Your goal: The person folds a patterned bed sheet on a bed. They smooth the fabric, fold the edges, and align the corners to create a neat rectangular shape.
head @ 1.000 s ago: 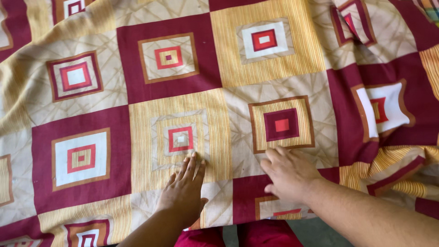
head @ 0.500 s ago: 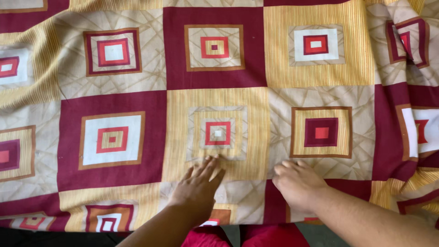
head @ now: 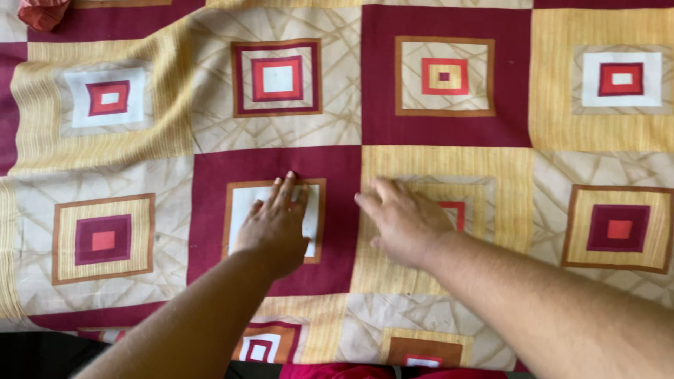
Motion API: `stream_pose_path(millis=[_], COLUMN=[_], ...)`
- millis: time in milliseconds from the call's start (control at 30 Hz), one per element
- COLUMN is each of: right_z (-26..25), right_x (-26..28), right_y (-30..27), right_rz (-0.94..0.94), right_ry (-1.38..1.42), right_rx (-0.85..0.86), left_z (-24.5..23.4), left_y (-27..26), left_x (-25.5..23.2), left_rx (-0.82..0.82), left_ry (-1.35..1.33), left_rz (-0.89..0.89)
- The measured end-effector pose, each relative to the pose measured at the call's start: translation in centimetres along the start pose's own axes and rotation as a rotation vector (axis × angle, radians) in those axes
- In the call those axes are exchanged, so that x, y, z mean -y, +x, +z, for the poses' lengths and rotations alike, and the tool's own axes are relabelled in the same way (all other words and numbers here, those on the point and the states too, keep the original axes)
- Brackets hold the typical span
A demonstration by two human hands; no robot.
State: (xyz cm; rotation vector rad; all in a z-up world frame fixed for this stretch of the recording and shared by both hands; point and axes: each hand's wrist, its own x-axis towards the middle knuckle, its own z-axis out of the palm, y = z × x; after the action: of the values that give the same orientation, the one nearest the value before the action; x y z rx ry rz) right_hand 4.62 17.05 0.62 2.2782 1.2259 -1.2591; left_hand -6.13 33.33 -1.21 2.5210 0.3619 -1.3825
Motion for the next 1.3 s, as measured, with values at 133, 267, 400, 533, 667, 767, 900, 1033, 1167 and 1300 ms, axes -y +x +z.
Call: stream_pose_path(millis=[133,267,400,533,667,767,900,1033,1167,1300], right_z=[1.1,2.2,1.9,-0.1,-1.4,-0.9,2.2,7.7,13.4,16.8], right_x=[2.7,2.7,2.1,1.0,-2.0,-4.8,-9.8,-15.4,-21.1,-27.1], right_y=[-0.4,-2.0,-4.8,-8.6,-12.5,-14.9,-17.3,-19.9,-22.8,-26.5], right_rz=[-0.051,-0.094,-0.002,0.110,0.247,0.378,0.450,0.480,0.562,0.748], right_ry=[-0.134,-0.157,-0.086,0.038,0.186,0.296,0.394,0.501,0.608,0.448], right_rx=[0.112,0.182,0.321,0.285,0.173,0.057,-0.072,-0.168,-0.304,-0.239], left_z=[1.7,3.1,3.6,2.5,0.6,-1.0,-3.4,-4.9,-4.6,-2.2], left_y=[-1.1,-3.0,-4.6,-5.8,-5.3,-4.7,-4.6,-4.4,-3.6,-3.0], left_x=[0.7,0.9,1.0,1.2,-0.1,-2.9,-8.6,-16.4,-25.4,-33.3], left_rx=[0.028,0.109,0.205,0.276,0.245,0.188,0.098,-0.002,-0.058,0.036], left_ry=[0.077,0.094,0.055,0.008,0.047,0.041,-0.004,-0.052,-0.115,-0.220], left_rz=[0.092,0.194,0.239,0.198,0.199,0.223,0.256,0.355,0.416,0.312])
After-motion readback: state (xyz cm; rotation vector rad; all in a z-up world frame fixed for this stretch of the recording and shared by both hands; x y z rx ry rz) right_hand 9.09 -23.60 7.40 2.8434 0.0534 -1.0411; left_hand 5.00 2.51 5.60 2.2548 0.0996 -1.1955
